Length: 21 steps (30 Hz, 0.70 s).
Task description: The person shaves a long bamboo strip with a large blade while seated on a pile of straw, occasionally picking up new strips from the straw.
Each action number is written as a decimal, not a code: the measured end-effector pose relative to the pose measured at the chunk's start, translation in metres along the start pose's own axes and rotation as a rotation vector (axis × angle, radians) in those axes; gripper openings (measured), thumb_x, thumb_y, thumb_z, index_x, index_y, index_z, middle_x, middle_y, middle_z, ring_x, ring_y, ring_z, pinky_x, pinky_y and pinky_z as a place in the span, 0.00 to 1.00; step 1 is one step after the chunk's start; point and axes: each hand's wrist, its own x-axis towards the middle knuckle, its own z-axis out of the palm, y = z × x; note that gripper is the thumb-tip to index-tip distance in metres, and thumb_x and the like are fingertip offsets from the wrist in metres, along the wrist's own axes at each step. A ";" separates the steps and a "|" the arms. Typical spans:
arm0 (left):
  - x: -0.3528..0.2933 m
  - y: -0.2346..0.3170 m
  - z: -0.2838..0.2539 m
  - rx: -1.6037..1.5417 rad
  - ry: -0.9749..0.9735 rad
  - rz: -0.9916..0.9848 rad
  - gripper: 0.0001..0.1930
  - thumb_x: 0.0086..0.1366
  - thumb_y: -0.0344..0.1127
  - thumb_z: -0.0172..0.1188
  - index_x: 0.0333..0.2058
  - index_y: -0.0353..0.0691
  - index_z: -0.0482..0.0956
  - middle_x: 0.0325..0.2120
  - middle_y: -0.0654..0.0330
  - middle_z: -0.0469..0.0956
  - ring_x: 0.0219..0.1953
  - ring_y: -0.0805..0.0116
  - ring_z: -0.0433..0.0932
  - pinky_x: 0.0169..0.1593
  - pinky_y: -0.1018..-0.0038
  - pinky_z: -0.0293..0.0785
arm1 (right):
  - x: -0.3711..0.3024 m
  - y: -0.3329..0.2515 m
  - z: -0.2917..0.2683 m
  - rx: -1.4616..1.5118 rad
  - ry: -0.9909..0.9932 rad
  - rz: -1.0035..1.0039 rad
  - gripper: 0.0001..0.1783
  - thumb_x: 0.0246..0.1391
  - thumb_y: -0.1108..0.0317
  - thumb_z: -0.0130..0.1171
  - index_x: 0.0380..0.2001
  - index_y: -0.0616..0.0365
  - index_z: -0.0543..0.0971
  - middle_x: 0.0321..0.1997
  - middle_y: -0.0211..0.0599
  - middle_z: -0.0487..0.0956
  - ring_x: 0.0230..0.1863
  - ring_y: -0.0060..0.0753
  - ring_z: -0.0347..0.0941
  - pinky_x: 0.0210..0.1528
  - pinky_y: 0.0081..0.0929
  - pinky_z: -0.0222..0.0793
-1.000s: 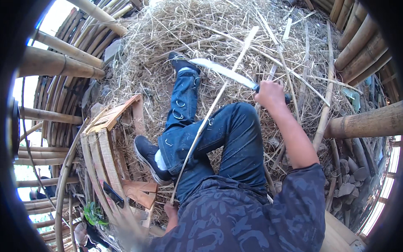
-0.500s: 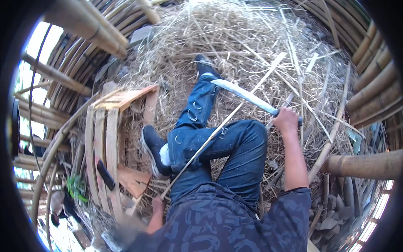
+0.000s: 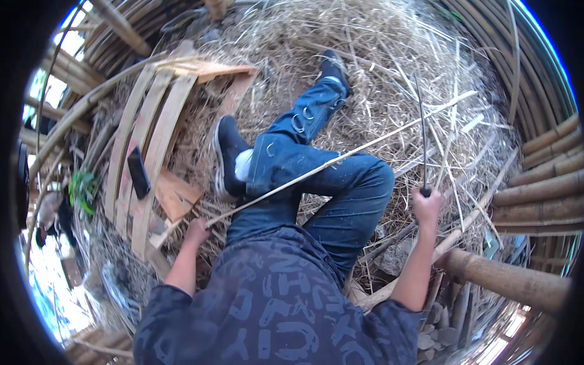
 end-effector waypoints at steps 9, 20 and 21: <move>-0.022 0.009 0.025 -0.126 -0.096 0.025 0.11 0.57 0.38 0.61 0.35 0.37 0.80 0.32 0.40 0.79 0.39 0.41 0.78 0.45 0.53 0.74 | -0.118 -0.093 0.080 0.138 -0.294 -0.099 0.15 0.41 0.65 0.66 0.29 0.67 0.81 0.21 0.46 0.79 0.24 0.38 0.78 0.31 0.33 0.71; -0.054 0.039 0.010 -0.394 -0.098 -0.006 0.16 0.58 0.43 0.64 0.33 0.33 0.81 0.24 0.43 0.79 0.29 0.52 0.79 0.35 0.61 0.73 | -0.139 -0.121 0.081 0.203 -0.535 -0.170 0.17 0.44 0.65 0.68 0.33 0.69 0.81 0.22 0.41 0.80 0.23 0.28 0.78 0.28 0.28 0.72; -0.060 0.039 0.004 -0.475 -0.144 0.042 0.16 0.56 0.43 0.64 0.31 0.32 0.79 0.23 0.44 0.78 0.26 0.57 0.78 0.34 0.62 0.72 | -0.139 -0.123 0.081 0.202 -0.542 -0.170 0.17 0.44 0.65 0.68 0.33 0.69 0.81 0.22 0.41 0.80 0.23 0.28 0.78 0.28 0.28 0.72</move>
